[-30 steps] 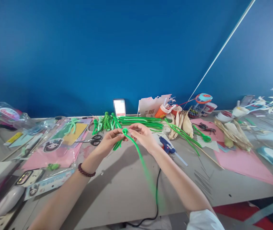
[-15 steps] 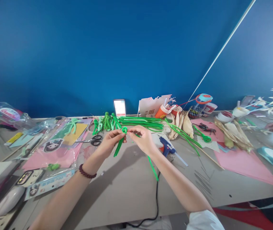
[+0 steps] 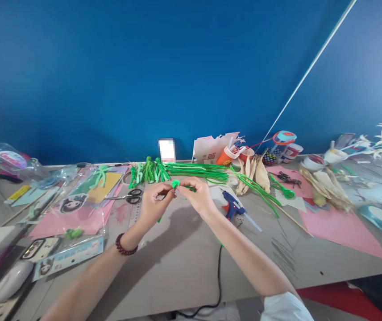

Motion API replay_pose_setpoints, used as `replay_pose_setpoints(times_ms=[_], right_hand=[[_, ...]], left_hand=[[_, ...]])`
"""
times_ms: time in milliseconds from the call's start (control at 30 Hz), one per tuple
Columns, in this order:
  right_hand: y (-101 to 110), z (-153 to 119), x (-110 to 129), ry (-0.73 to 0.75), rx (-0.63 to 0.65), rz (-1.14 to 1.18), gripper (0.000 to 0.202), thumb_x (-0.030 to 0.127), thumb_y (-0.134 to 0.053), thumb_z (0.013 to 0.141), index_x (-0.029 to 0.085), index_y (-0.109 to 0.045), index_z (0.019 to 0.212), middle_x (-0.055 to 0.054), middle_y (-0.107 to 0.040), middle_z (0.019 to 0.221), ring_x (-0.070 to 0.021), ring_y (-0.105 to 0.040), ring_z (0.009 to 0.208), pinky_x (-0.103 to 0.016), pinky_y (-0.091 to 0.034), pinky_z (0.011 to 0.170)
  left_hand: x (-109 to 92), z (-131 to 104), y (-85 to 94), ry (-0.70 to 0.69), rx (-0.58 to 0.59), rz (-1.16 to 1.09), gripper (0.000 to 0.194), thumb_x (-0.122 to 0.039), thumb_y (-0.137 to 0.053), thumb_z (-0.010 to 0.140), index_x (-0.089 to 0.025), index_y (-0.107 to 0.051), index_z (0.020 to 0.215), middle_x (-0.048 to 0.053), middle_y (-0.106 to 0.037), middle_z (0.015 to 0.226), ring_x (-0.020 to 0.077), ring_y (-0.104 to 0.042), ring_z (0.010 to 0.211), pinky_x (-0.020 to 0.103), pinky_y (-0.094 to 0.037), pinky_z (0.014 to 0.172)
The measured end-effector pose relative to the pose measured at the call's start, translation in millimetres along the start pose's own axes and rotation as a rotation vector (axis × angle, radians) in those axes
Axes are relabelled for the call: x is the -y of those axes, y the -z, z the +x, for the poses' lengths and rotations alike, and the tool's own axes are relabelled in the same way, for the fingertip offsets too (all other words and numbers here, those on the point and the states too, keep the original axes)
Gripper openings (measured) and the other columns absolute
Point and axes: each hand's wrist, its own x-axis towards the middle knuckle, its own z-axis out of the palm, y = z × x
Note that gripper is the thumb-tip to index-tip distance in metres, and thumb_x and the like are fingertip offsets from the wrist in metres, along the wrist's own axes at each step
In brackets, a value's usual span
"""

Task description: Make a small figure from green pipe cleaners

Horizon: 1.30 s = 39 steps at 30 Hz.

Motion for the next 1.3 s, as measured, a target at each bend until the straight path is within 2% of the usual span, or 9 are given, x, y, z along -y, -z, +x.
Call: replay_pose_setpoints(times_ms=[100, 200, 367, 433, 633, 800, 1033, 1167, 1300], right_hand=[[-2.2, -2.0, -0.6, -0.043, 0.0, 0.084, 0.012, 0.03, -0.071, 0.064, 0.021, -0.063, 0.064, -0.002, -0.062, 0.077, -0.0179, -0.055, 0.078, -0.031, -0.04, 0.071], [-3.0, -2.8, 0.6, -0.105, 0.011, 0.163, 0.015, 0.032, -0.073, 0.063, 0.021, -0.063, 0.064, -0.002, -0.062, 0.076, -0.0174, -0.054, 0.076, -0.03, -0.041, 0.07], [-0.5, -1.7, 5.3, -0.108, 0.006, 0.205, 0.016, 0.034, -0.074, 0.062, 0.022, -0.068, 0.07, -0.003, -0.063, 0.085, -0.0187, -0.055, 0.085, -0.032, -0.041, 0.077], [0.2, -1.2, 6.4, -0.115, 0.018, 0.21, 0.016, 0.036, -0.073, 0.063, 0.023, -0.07, 0.071, -0.003, -0.063, 0.086, -0.0186, -0.055, 0.086, -0.032, -0.04, 0.077], [-0.8, 0.8, 5.4, -0.277, 0.135, 0.374, 0.016, 0.037, -0.075, 0.061, 0.022, -0.069, 0.063, 0.001, -0.061, 0.069, -0.013, -0.049, 0.069, -0.029, -0.037, 0.07], [1.7, 2.6, 2.7, -0.376, 0.231, 0.557, 0.015, 0.034, -0.076, 0.062, 0.022, -0.069, 0.067, 0.001, -0.064, 0.073, -0.0135, -0.052, 0.072, -0.029, -0.038, 0.071], [9.3, 4.9, 9.9, -0.479, 0.249, 0.551, 0.012, 0.027, -0.076, 0.06, 0.021, -0.069, 0.068, -0.001, -0.066, 0.08, -0.014, -0.054, 0.075, -0.027, -0.038, 0.065], [10.3, 3.1, 11.3, -0.489, 0.287, 0.572, 0.013, 0.029, -0.074, 0.064, 0.021, -0.07, 0.073, -0.001, -0.066, 0.083, -0.0136, -0.054, 0.074, -0.026, -0.037, 0.064], [8.1, 1.1, 8.1, -0.514, 0.26, 0.597, 0.012, 0.029, -0.074, 0.066, 0.022, -0.07, 0.074, 0.001, -0.065, 0.078, -0.0117, -0.053, 0.071, -0.025, -0.037, 0.065]], left_hand=[[-0.9, -2.5, -0.5, -0.081, -0.04, 0.105, 0.018, -0.027, -0.055, 0.08, -0.018, -0.059, 0.066, 0.003, -0.062, 0.068, 0.0142, -0.057, 0.066, 0.024, -0.044, 0.062], [-1.7, -1.3, 0.1, -0.106, -0.052, 0.107, 0.017, -0.027, -0.055, 0.08, -0.018, -0.06, 0.066, 0.003, -0.063, 0.069, 0.0145, -0.058, 0.067, 0.025, -0.045, 0.064], [-3.6, 4.8, 3.3, 0.089, 0.059, -0.147, 0.017, -0.032, -0.059, 0.077, -0.016, -0.061, 0.07, 0.003, -0.062, 0.064, 0.0146, -0.062, 0.058, 0.023, -0.047, 0.055], [-4.5, 6.5, 4.6, 0.127, 0.085, -0.192, 0.017, -0.032, -0.061, 0.076, -0.016, -0.061, 0.07, 0.002, -0.062, 0.061, 0.014, -0.062, 0.056, 0.023, -0.047, 0.054], [-4.0, 7.1, 5.0, 0.129, 0.083, -0.176, 0.014, -0.027, -0.061, 0.075, -0.015, -0.063, 0.069, 0.002, -0.063, 0.061, 0.0126, -0.061, 0.055, 0.02, -0.046, 0.051], [-1.1, 7.2, 3.7, 0.102, 0.093, -0.239, 0.014, -0.028, -0.062, 0.075, -0.015, -0.063, 0.07, 0.003, -0.064, 0.062, 0.012, -0.06, 0.056, 0.022, -0.047, 0.055], [-3.2, 7.4, 3.0, 0.017, 0.072, -0.195, 0.014, -0.029, -0.063, 0.075, -0.016, -0.064, 0.07, 0.004, -0.064, 0.066, 0.0134, -0.061, 0.06, 0.023, -0.047, 0.056], [-5.4, 10.3, 6.6, 0.043, 0.121, -0.222, 0.014, -0.028, -0.062, 0.076, -0.016, -0.063, 0.069, 0.003, -0.064, 0.063, 0.013, -0.061, 0.057, 0.023, -0.048, 0.056], [-5.0, 11.9, 11.2, 0.04, 0.145, -0.173, 0.013, -0.026, -0.061, 0.076, -0.016, -0.063, 0.069, 0.003, -0.064, 0.065, 0.0136, -0.062, 0.058, 0.023, -0.048, 0.056]])
